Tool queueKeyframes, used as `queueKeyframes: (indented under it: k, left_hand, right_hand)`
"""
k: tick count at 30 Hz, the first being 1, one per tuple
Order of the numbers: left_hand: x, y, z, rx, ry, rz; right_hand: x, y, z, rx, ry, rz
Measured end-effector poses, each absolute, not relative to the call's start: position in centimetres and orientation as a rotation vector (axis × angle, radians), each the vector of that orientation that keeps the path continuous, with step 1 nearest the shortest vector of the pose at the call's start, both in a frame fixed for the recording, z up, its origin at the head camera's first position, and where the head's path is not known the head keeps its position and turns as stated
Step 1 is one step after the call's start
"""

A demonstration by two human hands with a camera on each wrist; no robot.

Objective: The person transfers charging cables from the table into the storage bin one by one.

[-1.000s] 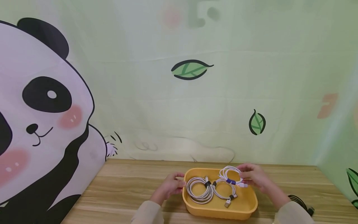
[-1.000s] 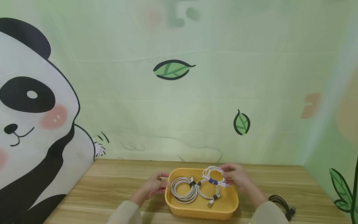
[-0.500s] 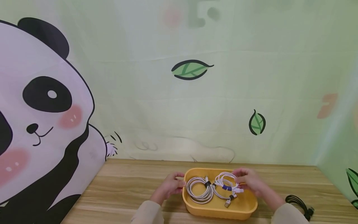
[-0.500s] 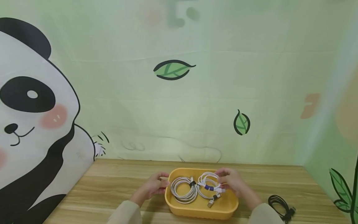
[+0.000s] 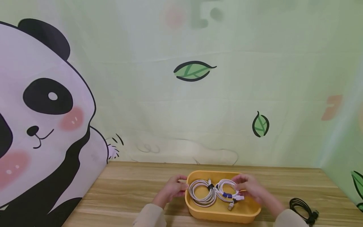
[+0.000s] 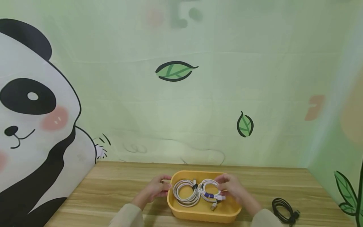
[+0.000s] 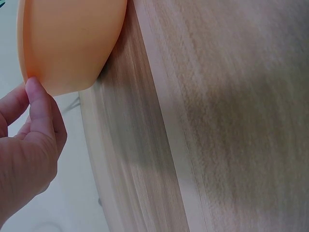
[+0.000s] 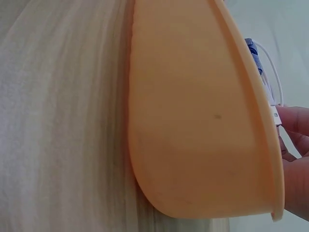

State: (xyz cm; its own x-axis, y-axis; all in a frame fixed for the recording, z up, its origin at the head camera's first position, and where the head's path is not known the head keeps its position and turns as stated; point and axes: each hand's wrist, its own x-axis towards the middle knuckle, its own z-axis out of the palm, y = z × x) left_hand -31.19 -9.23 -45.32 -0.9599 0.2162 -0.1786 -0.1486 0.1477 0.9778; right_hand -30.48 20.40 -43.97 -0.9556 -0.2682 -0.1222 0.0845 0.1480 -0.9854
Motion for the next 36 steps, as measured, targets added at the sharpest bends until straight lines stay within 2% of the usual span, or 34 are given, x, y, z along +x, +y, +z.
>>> queueKeyframes:
  k: [36]
  left_hand:
    - [-31.2,-9.2,-45.4,0.068,2.154,1.882]
  right_hand:
    - [-29.6,17.5,-45.8,-0.280,2.104,-1.862]
